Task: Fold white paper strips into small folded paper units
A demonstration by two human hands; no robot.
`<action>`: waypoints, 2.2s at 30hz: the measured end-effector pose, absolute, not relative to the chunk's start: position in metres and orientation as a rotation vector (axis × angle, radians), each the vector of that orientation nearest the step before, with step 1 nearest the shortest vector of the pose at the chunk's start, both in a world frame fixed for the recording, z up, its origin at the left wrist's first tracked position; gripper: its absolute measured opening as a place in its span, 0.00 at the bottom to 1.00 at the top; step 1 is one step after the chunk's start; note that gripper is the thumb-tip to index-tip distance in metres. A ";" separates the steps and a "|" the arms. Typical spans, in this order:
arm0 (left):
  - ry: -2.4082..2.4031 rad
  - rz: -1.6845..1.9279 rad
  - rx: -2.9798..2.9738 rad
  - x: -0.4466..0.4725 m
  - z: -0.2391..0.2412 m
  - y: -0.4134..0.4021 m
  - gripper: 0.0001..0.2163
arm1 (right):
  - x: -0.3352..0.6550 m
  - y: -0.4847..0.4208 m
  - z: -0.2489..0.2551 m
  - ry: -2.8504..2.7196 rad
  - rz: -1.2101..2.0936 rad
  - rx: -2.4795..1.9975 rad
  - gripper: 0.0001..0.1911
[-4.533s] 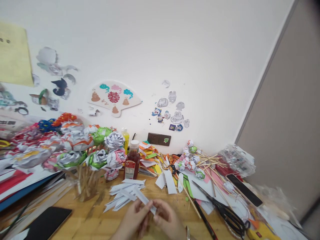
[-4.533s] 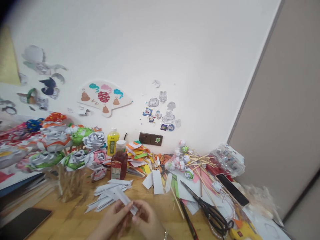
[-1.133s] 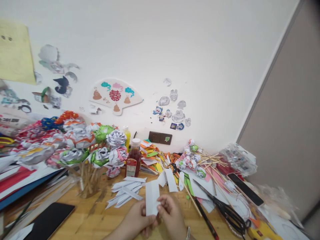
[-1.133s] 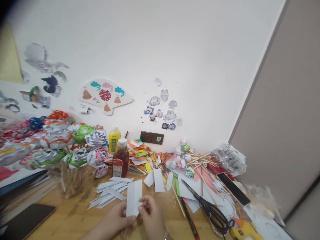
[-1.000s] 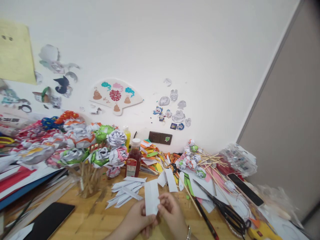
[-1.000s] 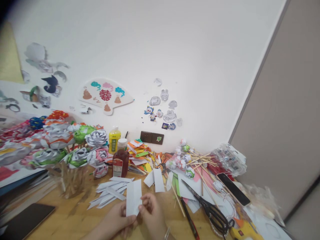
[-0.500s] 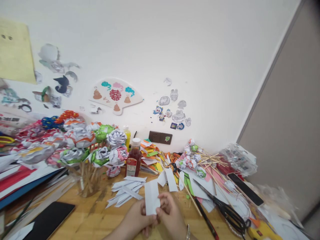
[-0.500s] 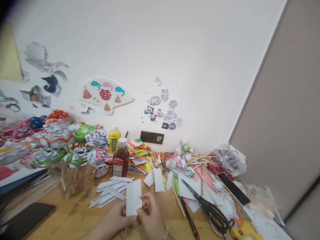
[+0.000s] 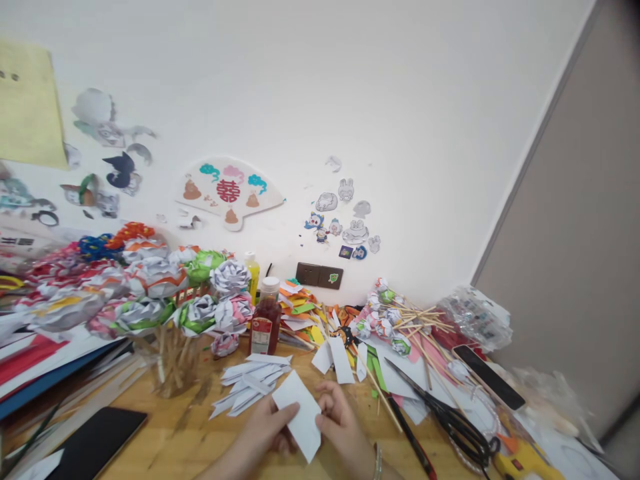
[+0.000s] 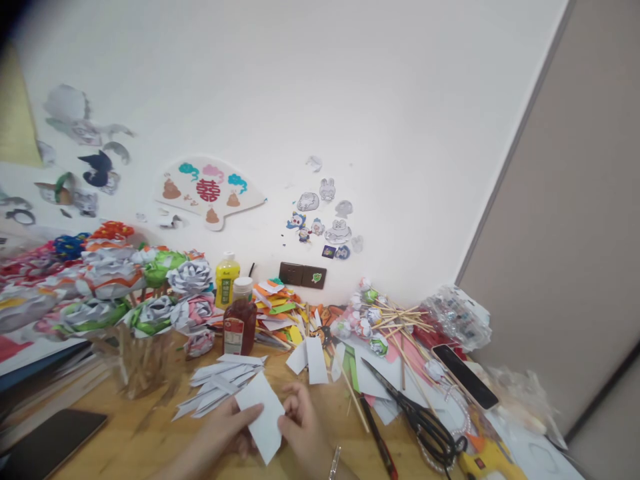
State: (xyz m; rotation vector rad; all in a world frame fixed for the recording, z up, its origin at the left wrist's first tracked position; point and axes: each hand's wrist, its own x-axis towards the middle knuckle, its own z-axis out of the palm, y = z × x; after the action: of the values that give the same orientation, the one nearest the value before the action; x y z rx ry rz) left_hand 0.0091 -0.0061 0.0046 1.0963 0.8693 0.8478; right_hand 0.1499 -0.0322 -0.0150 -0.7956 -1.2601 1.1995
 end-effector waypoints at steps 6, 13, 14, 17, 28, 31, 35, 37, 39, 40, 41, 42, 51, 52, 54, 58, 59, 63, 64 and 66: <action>0.847 0.997 0.909 0.006 0.010 -0.008 0.14 | 0.148 -0.033 -0.008 -1.293 1.180 -0.886 0.14; 0.709 1.100 0.813 -0.001 0.021 -0.011 0.13 | 0.156 -0.028 -0.011 -1.208 1.049 -0.996 0.09; 0.675 1.114 0.801 -0.002 0.021 -0.009 0.14 | 0.157 -0.028 -0.010 -1.199 1.035 -0.998 0.08; 0.629 1.034 0.797 -0.004 0.019 -0.001 0.17 | 0.158 -0.030 -0.005 -1.224 0.998 -1.057 0.05; 1.028 0.913 1.575 0.013 0.010 -0.016 0.13 | 0.153 -0.038 -0.010 -1.482 0.790 -1.149 0.08; 1.036 0.944 1.498 0.012 0.010 -0.015 0.13 | 0.152 -0.037 -0.011 -1.441 0.853 -1.103 0.11; 1.013 0.964 1.382 0.010 0.007 -0.012 0.14 | 0.150 -0.036 -0.013 -1.499 0.912 -1.059 0.09; 1.019 0.961 1.396 0.009 0.004 -0.011 0.15 | 0.151 -0.035 -0.014 -1.545 0.857 -1.097 0.07; 1.013 0.942 1.425 0.009 0.000 -0.009 0.16 | 0.151 -0.035 -0.015 -1.565 0.787 -1.150 0.07; 1.005 0.930 1.436 0.009 -0.001 -0.008 0.17 | 0.151 -0.035 -0.016 -1.567 0.766 -1.169 0.08; 0.996 0.916 1.441 0.009 -0.002 -0.007 0.17 | 0.152 -0.035 -0.016 -1.572 0.756 -1.184 0.08; 0.992 0.906 1.445 0.009 -0.003 -0.007 0.17 | 0.152 -0.035 -0.015 -1.580 0.749 -1.194 0.08; 0.977 0.977 1.582 0.010 0.007 -0.012 0.14 | 0.147 -0.041 -0.004 -1.725 0.567 -1.297 0.08; 0.977 0.969 1.579 0.010 0.006 -0.012 0.15 | 0.147 -0.041 -0.004 -1.729 0.545 -1.306 0.07; 0.984 0.928 1.542 0.009 0.003 -0.011 0.16 | 0.146 -0.042 -0.003 -1.719 0.533 -1.306 0.06; 0.952 0.893 1.460 0.009 0.000 -0.009 0.17 | 0.147 -0.043 -0.002 -1.682 0.561 -1.287 0.07; 0.935 0.901 1.445 0.009 0.000 -0.009 0.17 | 0.148 -0.043 -0.002 -1.680 0.555 -1.287 0.08; 0.902 0.912 1.369 0.008 0.000 -0.009 0.17 | 0.150 -0.044 -0.002 -1.714 0.485 -1.271 0.11; 0.903 0.911 1.352 0.008 0.001 -0.009 0.17 | 0.150 -0.044 -0.001 -1.735 0.467 -1.250 0.12; 0.908 0.909 1.324 0.007 0.002 -0.008 0.17 | 0.151 -0.045 0.002 -1.792 0.442 -1.195 0.13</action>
State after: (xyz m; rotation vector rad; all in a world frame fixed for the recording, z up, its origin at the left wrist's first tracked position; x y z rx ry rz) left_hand 0.0072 -0.0081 0.0017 1.3241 0.9085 0.9091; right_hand 0.1509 -0.0449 0.0021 -1.1953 -1.7923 0.4416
